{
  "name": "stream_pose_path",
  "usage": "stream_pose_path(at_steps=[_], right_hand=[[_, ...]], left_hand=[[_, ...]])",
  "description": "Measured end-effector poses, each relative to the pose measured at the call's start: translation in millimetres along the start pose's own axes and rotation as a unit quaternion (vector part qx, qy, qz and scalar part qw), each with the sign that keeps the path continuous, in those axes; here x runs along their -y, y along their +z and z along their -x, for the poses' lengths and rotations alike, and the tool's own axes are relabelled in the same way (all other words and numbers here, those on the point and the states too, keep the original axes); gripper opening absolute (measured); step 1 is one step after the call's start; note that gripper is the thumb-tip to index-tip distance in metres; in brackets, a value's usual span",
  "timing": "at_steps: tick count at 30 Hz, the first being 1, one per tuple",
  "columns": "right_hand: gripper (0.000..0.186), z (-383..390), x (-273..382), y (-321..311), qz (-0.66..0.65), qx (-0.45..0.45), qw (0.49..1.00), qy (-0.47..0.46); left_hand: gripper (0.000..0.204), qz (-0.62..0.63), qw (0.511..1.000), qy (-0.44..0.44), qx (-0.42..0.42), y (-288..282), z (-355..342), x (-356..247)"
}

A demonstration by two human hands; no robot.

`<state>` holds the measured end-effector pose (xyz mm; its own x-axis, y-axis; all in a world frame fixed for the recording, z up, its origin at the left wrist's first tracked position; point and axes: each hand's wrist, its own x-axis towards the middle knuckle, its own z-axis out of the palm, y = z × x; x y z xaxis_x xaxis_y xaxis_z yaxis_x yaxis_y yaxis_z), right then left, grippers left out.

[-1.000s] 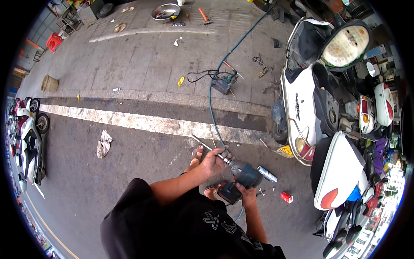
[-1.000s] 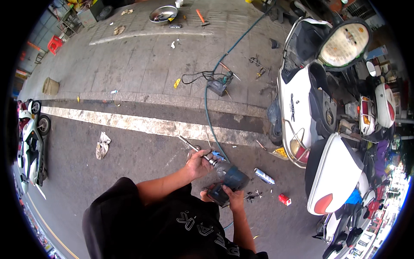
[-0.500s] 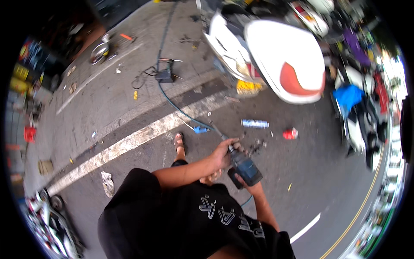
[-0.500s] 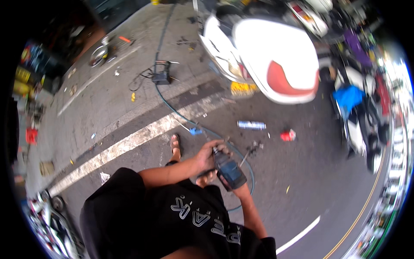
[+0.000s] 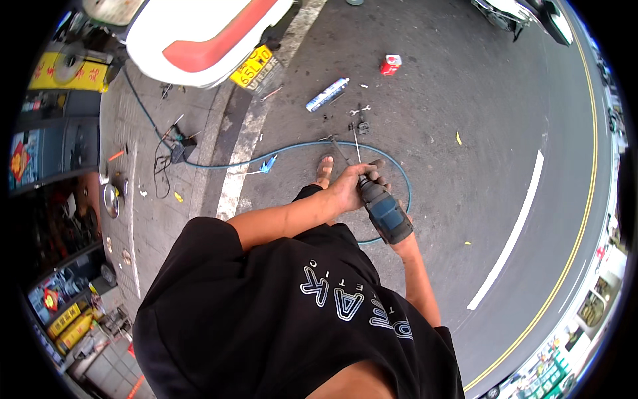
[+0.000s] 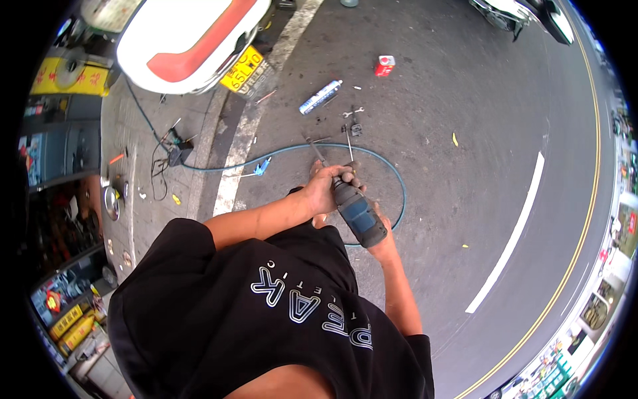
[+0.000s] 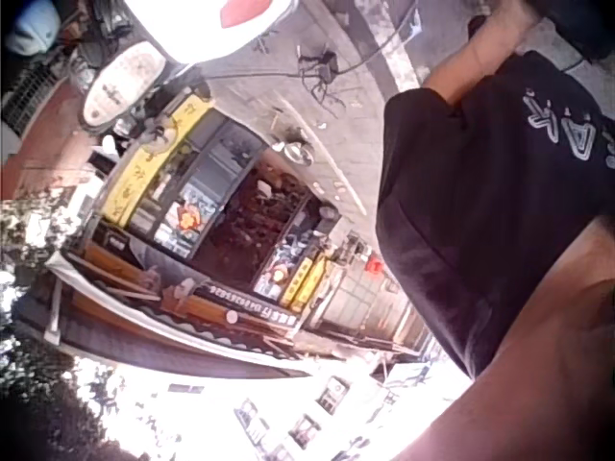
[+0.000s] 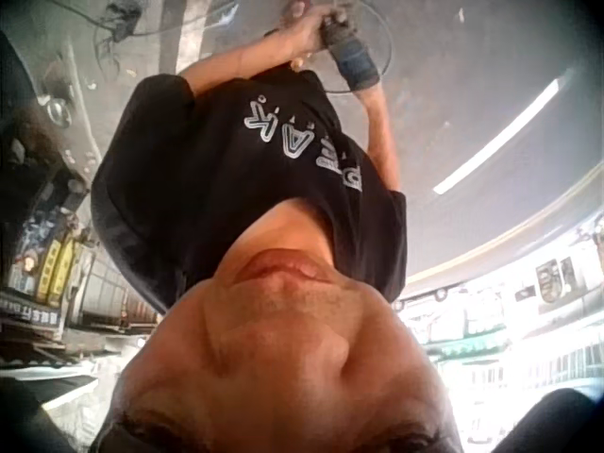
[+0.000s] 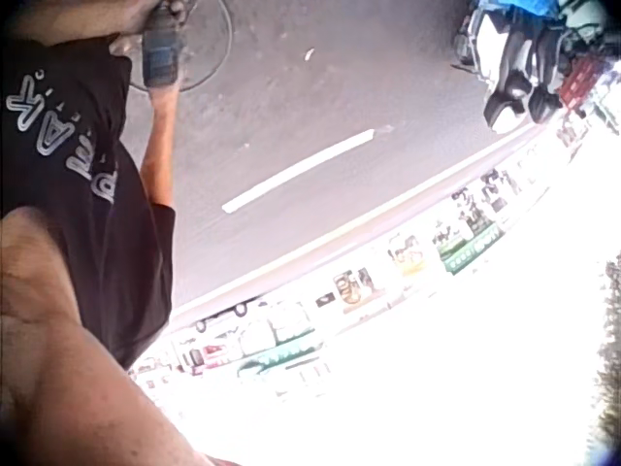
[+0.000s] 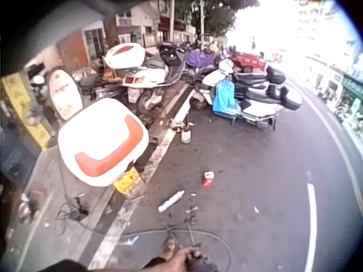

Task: The person uses a power tool to work on the internal components inside the seat storage of a scooter.

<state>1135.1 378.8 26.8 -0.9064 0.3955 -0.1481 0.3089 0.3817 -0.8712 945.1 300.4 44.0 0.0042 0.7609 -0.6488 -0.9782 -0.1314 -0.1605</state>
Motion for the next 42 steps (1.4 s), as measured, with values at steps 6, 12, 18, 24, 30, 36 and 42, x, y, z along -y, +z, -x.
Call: stream_pose_path(at_steps=[6,12,18,24,30,36,42], right_hand=[[0.03,-57.9,18.4,-32.0,-0.007,0.005,1.0,0.007],[0.046,-150.9,-11.5,-74.0,-0.046,0.069,0.99,0.11],[0.042,-253.4,-8.3,-126.4,0.01,0.061,0.997,-0.049],[0.034,-369.0,-25.8,-168.3,-0.058,0.14,0.988,-0.024],[0.037,-488.6,-35.3,-211.3,-0.138,0.232,0.962,-0.049],[0.047,-570.2,-58.6,-250.3,-0.124,0.315,0.94,-0.038],[0.046,-612.6,-69.5,-256.4,-0.147,0.385,0.908,-0.076]], left_hand=[[0.019,0.014,1.0,-0.017,0.0,15.5,-49.9,-32.3],[0.026,-0.034,0.999,-0.01,0.009,62.0,-102.7,-96.7],[0.046,-0.095,0.992,-0.027,0.082,118.7,-141.5,-153.1],[0.052,-0.122,0.99,0.028,0.065,173.3,-180.5,-210.6],[0.06,-0.156,0.98,0.114,-0.038,220.0,-224.8,-252.3],[0.06,-0.083,0.984,0.151,-0.046,256.1,-273.6,-274.7],[0.056,0.02,0.979,0.197,-0.049,264.5,-288.8,-283.9]])
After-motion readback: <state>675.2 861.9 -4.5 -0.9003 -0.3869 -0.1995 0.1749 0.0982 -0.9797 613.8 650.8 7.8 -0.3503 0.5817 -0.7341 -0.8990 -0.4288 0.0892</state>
